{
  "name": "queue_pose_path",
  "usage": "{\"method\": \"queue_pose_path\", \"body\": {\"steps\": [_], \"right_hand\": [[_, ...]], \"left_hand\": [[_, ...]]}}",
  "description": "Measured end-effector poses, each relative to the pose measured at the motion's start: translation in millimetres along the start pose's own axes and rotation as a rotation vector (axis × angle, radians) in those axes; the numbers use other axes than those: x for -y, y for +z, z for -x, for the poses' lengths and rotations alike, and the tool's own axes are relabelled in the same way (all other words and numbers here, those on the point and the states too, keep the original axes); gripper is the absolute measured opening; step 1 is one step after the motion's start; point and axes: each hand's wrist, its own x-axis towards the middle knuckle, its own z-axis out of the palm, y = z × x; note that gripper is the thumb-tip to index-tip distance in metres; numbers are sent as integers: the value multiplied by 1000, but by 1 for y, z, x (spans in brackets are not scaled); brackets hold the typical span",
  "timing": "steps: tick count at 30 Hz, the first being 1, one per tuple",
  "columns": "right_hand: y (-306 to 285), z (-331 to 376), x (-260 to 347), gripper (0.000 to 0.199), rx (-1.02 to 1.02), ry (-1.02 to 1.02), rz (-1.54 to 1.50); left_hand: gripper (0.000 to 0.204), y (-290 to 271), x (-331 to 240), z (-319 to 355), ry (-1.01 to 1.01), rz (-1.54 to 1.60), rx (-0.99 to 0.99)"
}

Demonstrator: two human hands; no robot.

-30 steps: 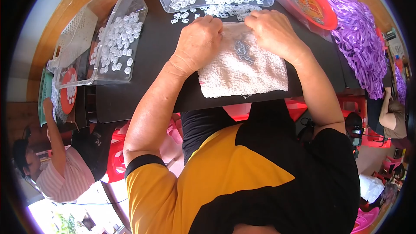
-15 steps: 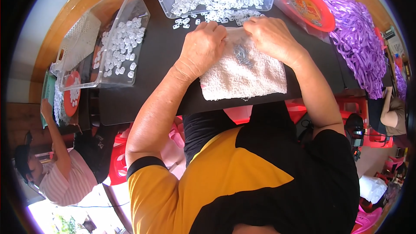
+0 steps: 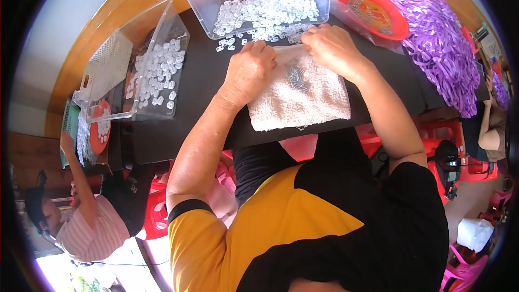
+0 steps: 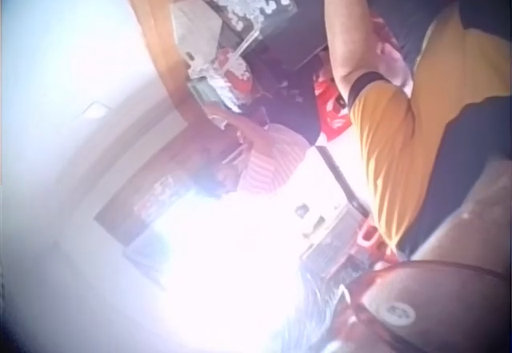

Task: Assembling small white plastic components at a workstation.

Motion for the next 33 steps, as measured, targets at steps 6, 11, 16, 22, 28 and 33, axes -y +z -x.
{"method": "queue_pose_path", "body": {"steps": [6, 11, 16, 22, 28, 33], "right_hand": [[0, -1, 0, 4, -129, -71, 10], [2, -3, -1, 6, -113, -47, -505], [10, -5, -9, 5, -46, 6, -327], [6, -4, -15, 6, -26, -1, -325], [1, -8, -5, 4, 19, -10, -577], [3, -4, -14, 7, -12, -63, -344]], "left_hand": [[10, -3, 7, 4, -141, 198, -29], [13, -35, -13, -21, -643, 856, 99], [11, -19, -24, -31, -708, 1059, 123], [12, -4, -29, -18, -806, 1208, 90], [15, -11, -21, -20, -866, 1190, 61], [14, -14, -19, -19, -828, 1174, 93]]}}
